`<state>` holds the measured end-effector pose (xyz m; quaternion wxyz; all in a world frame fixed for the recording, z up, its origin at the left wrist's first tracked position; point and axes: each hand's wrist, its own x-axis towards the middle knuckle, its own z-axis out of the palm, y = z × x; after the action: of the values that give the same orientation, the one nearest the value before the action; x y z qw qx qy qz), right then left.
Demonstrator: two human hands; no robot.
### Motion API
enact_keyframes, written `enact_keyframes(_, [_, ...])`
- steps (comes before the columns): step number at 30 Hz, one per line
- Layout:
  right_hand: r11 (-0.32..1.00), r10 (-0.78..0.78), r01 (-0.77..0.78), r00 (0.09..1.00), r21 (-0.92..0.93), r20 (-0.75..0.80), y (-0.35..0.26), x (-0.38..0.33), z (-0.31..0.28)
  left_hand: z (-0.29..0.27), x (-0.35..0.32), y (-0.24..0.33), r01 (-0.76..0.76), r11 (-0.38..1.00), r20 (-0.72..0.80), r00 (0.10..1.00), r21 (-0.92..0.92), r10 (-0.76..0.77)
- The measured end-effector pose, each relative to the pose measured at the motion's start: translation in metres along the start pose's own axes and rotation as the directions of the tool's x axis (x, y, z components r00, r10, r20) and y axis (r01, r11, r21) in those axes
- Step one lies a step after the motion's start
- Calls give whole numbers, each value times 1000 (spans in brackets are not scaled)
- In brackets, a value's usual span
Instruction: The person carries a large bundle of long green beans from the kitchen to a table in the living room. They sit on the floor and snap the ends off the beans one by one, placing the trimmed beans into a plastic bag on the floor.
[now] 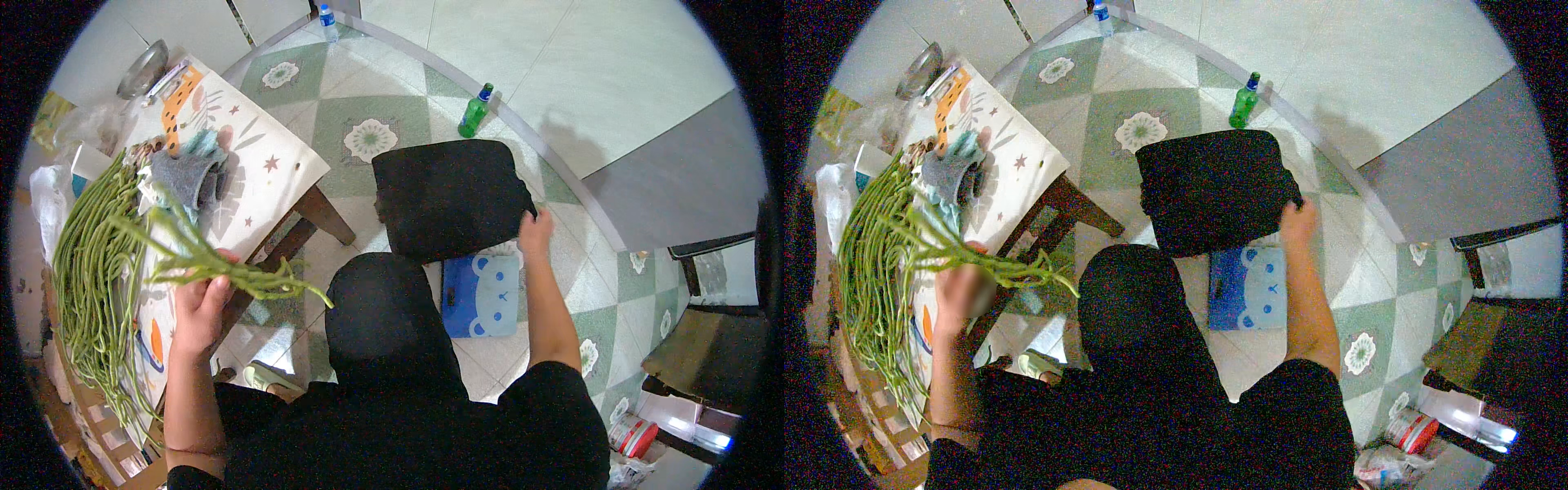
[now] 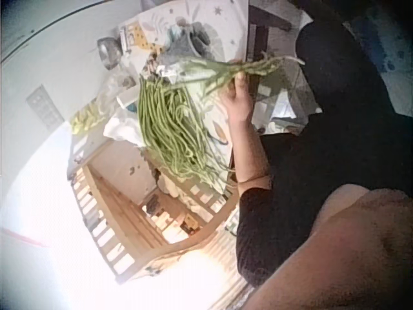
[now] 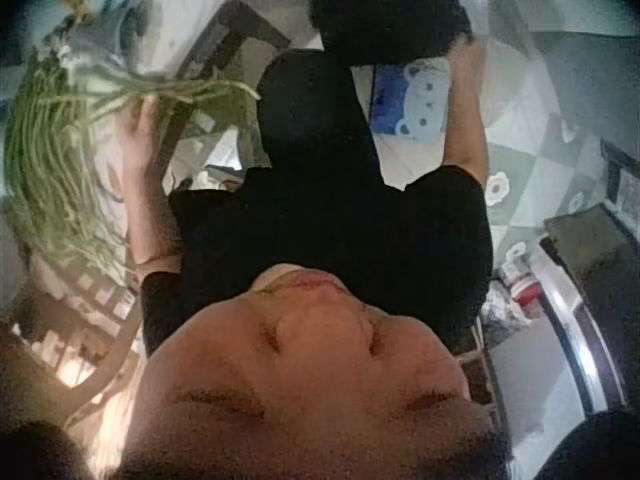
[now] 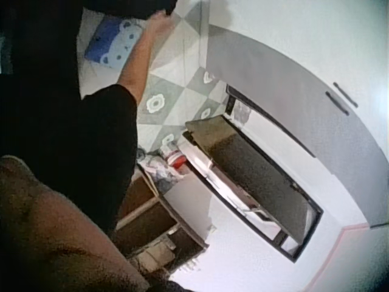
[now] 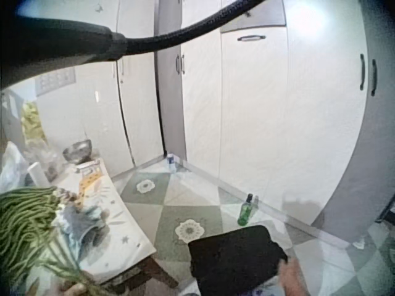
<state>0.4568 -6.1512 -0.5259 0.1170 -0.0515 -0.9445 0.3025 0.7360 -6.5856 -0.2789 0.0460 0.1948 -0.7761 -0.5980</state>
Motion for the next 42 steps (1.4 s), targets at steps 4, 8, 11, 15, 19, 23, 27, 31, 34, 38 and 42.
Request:
enact_keyframes(4, [454, -489, 15, 840, 891, 235, -198, -77, -60, 39, -11, 47, 15, 1000, 143, 990, -24, -12])
enact_keyframes(8, [188, -885, 117, 450, 975, 116, -287, -147, -117, 76, -17, 85, -275, 961, 293, 918, -15, 268])
enact_keyframes(11, [247, -810, -48, 537, 968, 234, -295, -164, -124, 90, -21, 93, -183, 980, 299, 934, -76, 198])
enact_keyframes(15, [156, -530, -265, 790, 952, 307, -286, -134, -148, 82, -37, 92, -166, 941, 137, 967, -295, 214])
enact_keyframes(19, [374, -289, -305, 859, 876, 422, -264, -40, -157, 61, -48, 52, 5, 827, 15, 1000, -562, 4])
enact_keyframes(23, [725, -164, -356, 743, 590, 649, -208, 26, -73, 63, -62, 18, 165, 717, -43, 964, -678, -263])
enact_keyframes(27, [980, -19, -95, 832, 176, 554, -146, 34, 47, 69, -70, 3, 223, 684, -37, 938, -694, -343])
enact_keyframes(31, [924, -116, 288, 839, -253, 532, -138, -18, 93, 55, -86, -4, 236, 716, -111, 909, -657, -401])
enact_keyframes(34, [880, -213, 360, 881, -308, 422, -135, -31, 106, 50, -96, -16, 251, 707, -135, 887, -661, -442])
enact_keyframes(38, [901, -319, 398, 878, -175, 356, -163, -46, 94, 31, -122, -22, 271, 606, -132, 834, -748, -536])
enact_keyframes(42, [901, -389, 428, 866, -65, 314, -160, -31, 70, 20, -112, -38, 373, 325, 160, 833, -869, -529])
